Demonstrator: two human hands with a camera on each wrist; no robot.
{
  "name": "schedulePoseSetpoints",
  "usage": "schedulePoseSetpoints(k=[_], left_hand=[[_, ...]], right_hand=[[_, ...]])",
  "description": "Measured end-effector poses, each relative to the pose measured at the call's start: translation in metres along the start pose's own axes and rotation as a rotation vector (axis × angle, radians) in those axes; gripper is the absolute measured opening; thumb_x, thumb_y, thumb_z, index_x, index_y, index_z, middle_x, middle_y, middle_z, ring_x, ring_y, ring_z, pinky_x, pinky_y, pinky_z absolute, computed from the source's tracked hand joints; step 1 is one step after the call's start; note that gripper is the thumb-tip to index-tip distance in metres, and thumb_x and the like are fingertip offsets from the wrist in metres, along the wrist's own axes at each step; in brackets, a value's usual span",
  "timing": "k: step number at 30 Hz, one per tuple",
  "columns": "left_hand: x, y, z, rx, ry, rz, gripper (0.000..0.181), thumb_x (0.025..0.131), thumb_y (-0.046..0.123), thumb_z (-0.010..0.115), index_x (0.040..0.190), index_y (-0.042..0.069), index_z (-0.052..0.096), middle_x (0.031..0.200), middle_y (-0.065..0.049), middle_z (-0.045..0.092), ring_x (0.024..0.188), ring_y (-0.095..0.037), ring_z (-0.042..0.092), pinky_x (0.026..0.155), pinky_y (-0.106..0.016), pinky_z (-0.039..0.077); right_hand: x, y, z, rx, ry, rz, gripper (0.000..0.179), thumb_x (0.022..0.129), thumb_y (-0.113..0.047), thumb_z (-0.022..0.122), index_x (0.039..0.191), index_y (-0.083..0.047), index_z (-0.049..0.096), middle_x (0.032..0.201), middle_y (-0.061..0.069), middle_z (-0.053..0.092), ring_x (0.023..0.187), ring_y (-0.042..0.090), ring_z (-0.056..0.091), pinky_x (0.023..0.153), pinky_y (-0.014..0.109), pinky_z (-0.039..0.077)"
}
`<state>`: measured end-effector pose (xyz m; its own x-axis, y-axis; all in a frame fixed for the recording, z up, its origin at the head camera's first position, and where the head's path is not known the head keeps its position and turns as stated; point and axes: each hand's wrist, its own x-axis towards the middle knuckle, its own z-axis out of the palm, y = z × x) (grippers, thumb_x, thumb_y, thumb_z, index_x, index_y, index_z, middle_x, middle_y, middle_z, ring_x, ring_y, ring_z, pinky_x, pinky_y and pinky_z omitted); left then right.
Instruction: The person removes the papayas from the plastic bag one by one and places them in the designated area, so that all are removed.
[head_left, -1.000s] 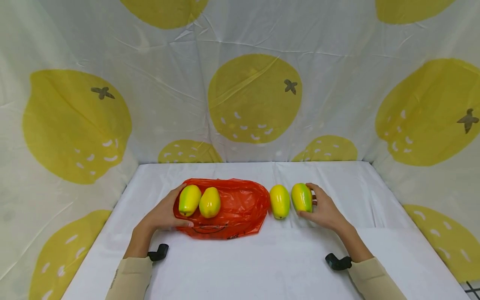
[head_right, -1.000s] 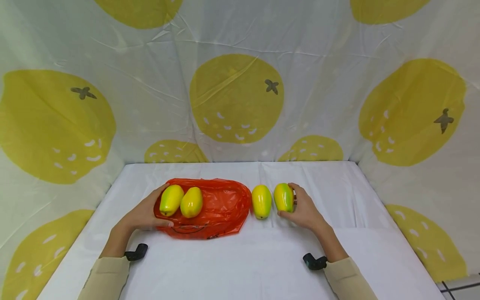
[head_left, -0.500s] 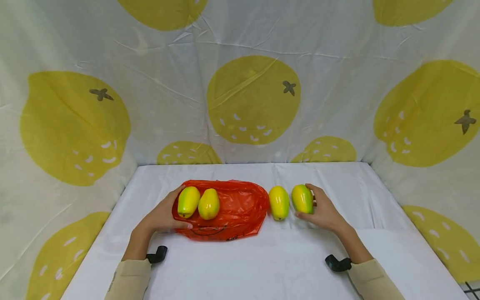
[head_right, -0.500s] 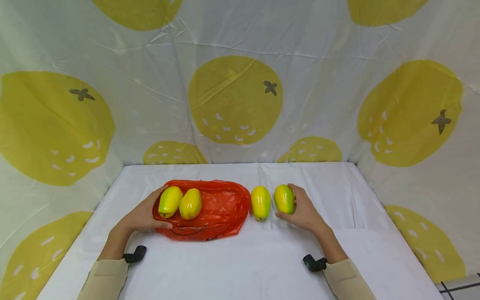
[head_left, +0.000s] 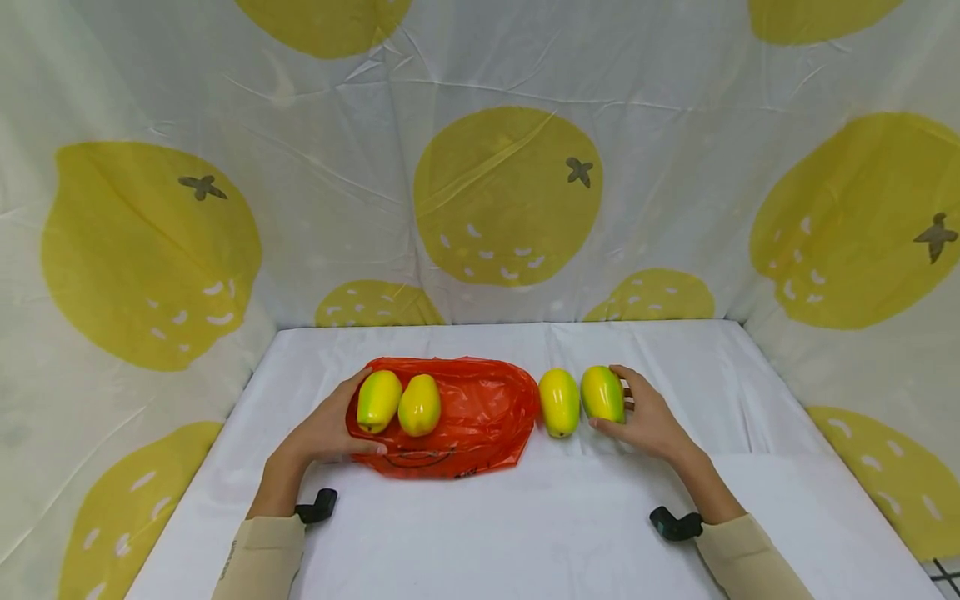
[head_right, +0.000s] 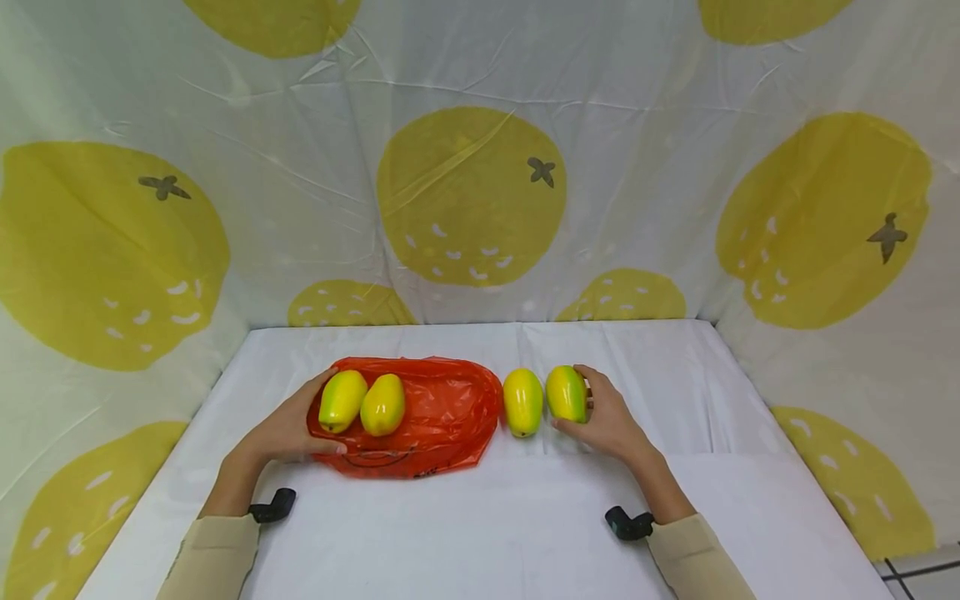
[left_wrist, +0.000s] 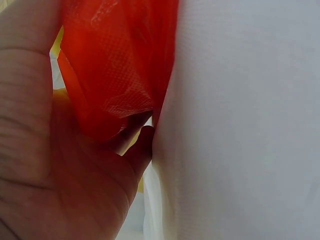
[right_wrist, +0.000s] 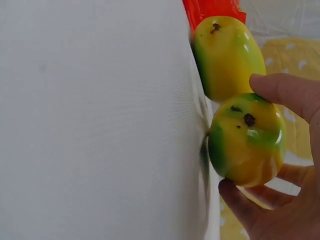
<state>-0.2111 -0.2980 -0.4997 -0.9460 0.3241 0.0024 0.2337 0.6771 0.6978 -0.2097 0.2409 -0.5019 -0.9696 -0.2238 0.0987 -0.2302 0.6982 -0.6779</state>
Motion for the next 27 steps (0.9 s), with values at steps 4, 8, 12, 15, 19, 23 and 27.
schedulePoseSetpoints(k=[4,8,12,15,19,23,27], left_hand=[[-0.0004,-0.0002,0.0000,0.006,0.001,-0.015,0.135,0.059,0.058,0.095,0.165,0.024,0.019,0.161,-0.004,0.037,0.146,-0.033,0.039,0.109,-0.063,0.047],[-0.0004,-0.0009,0.0001,0.007,0.000,-0.016,0.134,0.059,0.057,0.095,0.164,0.024,0.019,0.161,-0.004,0.037,0.147,-0.033,0.038,0.110,-0.063,0.046],[0.0001,-0.0010,0.0004,0.008,-0.003,-0.013,0.134,0.059,0.058,0.095,0.164,0.025,0.019,0.161,-0.004,0.037,0.146,-0.032,0.038,0.110,-0.063,0.047],[0.0003,-0.0009,0.0006,0.013,-0.006,-0.013,0.134,0.060,0.058,0.095,0.165,0.024,0.018,0.162,-0.005,0.036,0.147,-0.033,0.038,0.110,-0.063,0.047],[0.0000,-0.0008,0.0003,0.020,-0.008,-0.030,0.134,0.060,0.058,0.094,0.165,0.023,0.018,0.163,-0.006,0.035,0.147,-0.034,0.037,0.109,-0.063,0.047],[-0.0005,-0.0005,0.0001,0.025,-0.009,-0.042,0.134,0.060,0.059,0.094,0.165,0.023,0.018,0.163,-0.007,0.034,0.148,-0.035,0.037,0.109,-0.064,0.047],[-0.0010,-0.0016,0.0001,0.026,-0.009,-0.030,0.134,0.061,0.058,0.094,0.165,0.021,0.017,0.163,-0.008,0.034,0.147,-0.036,0.037,0.109,-0.064,0.046]], right_hand=[[0.0010,-0.0021,0.0009,0.004,-0.007,-0.006,0.101,0.081,-0.042,0.086,0.158,-0.006,0.031,0.152,0.021,0.046,0.121,0.041,0.060,0.101,0.056,0.054],[0.0009,-0.0021,0.0016,-0.011,-0.014,0.005,0.103,0.081,-0.043,0.087,0.158,-0.006,0.030,0.153,0.022,0.044,0.121,0.040,0.059,0.101,0.055,0.055],[0.0004,-0.0005,0.0018,-0.032,-0.016,0.015,0.106,0.081,-0.047,0.086,0.159,-0.005,0.028,0.154,0.023,0.041,0.122,0.041,0.058,0.101,0.055,0.054],[0.0000,0.0016,0.0016,-0.045,-0.018,0.022,0.108,0.081,-0.051,0.085,0.160,-0.006,0.027,0.155,0.023,0.040,0.122,0.042,0.057,0.101,0.056,0.054],[0.0000,0.0041,0.0002,-0.054,-0.016,0.021,0.109,0.081,-0.053,0.084,0.160,-0.006,0.026,0.156,0.023,0.039,0.122,0.041,0.056,0.101,0.055,0.054],[0.0004,0.0054,-0.0020,-0.066,-0.006,0.022,0.110,0.081,-0.054,0.083,0.161,-0.006,0.025,0.157,0.023,0.038,0.124,0.040,0.055,0.103,0.056,0.052],[0.0010,0.0049,-0.0035,-0.074,-0.006,0.023,0.110,0.081,-0.056,0.082,0.161,-0.006,0.025,0.160,0.023,0.036,0.134,0.042,0.048,0.110,0.063,0.045]])
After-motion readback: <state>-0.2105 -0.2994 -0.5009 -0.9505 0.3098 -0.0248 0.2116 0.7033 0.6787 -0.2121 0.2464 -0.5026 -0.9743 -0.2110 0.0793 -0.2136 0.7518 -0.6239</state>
